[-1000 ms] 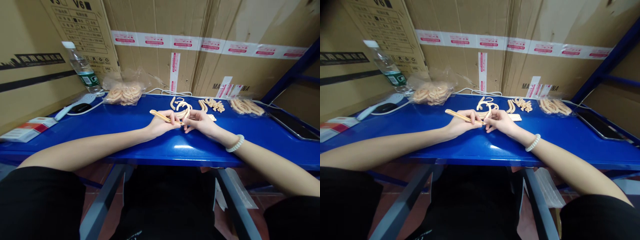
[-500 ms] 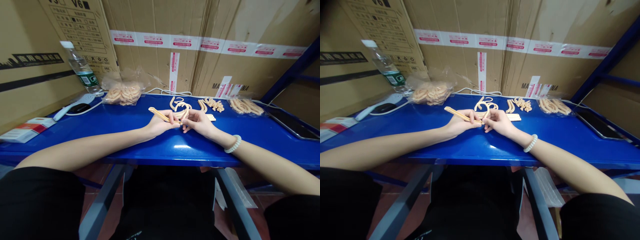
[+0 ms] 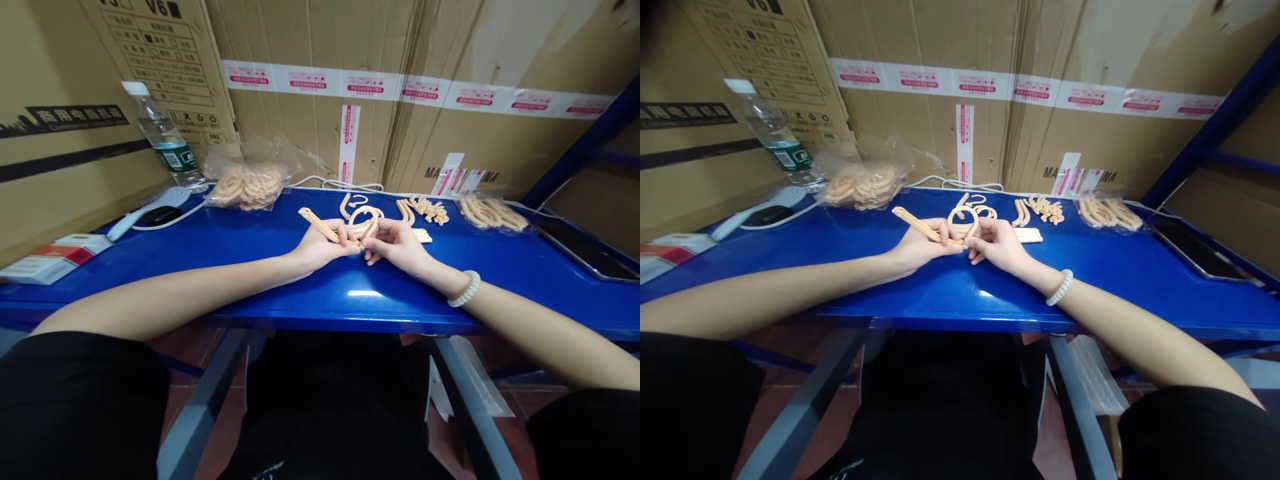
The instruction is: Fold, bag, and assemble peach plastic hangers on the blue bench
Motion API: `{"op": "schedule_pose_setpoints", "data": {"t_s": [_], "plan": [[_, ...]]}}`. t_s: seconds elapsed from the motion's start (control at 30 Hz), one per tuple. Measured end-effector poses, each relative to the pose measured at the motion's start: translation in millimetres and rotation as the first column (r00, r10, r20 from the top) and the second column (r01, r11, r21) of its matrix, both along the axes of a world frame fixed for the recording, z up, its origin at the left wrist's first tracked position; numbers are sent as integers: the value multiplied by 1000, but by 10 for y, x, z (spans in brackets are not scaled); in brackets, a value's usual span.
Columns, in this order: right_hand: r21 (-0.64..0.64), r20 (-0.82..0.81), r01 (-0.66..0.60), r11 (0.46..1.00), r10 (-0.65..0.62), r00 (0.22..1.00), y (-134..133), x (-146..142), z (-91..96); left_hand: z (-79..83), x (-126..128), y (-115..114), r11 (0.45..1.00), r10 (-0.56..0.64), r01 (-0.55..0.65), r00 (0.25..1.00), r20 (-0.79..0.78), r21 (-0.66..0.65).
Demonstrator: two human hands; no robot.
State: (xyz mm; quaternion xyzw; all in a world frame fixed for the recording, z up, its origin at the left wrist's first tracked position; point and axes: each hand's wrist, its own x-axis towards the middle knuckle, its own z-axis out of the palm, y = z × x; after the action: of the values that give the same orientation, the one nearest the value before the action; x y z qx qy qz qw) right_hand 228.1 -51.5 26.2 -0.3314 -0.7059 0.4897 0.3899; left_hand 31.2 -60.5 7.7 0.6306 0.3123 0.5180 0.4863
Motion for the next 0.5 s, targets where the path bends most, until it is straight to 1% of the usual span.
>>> {"op": "schedule_pose_setpoints", "data": {"t_s": [0.23, 0.37, 0.43, 0.5], "plan": [[44, -1, 43, 998, -43, 999, -19, -33, -26, -10, -3, 17, 1000, 14, -13, 1000, 9, -16], [104, 8, 84, 991, -85, 996, -20, -36, 0, -5, -2, 19, 997, 68, -69, 997, -24, -23], [111, 2, 86, 990, -87, 996, -26, -40, 16, -8, 1, 24, 997, 70, -70, 998, 3, -30], [82, -10, 72, 994, -71, 997, -36, -42, 28, -16, 6, 33, 997, 55, -50, 996, 73, -61]]}}
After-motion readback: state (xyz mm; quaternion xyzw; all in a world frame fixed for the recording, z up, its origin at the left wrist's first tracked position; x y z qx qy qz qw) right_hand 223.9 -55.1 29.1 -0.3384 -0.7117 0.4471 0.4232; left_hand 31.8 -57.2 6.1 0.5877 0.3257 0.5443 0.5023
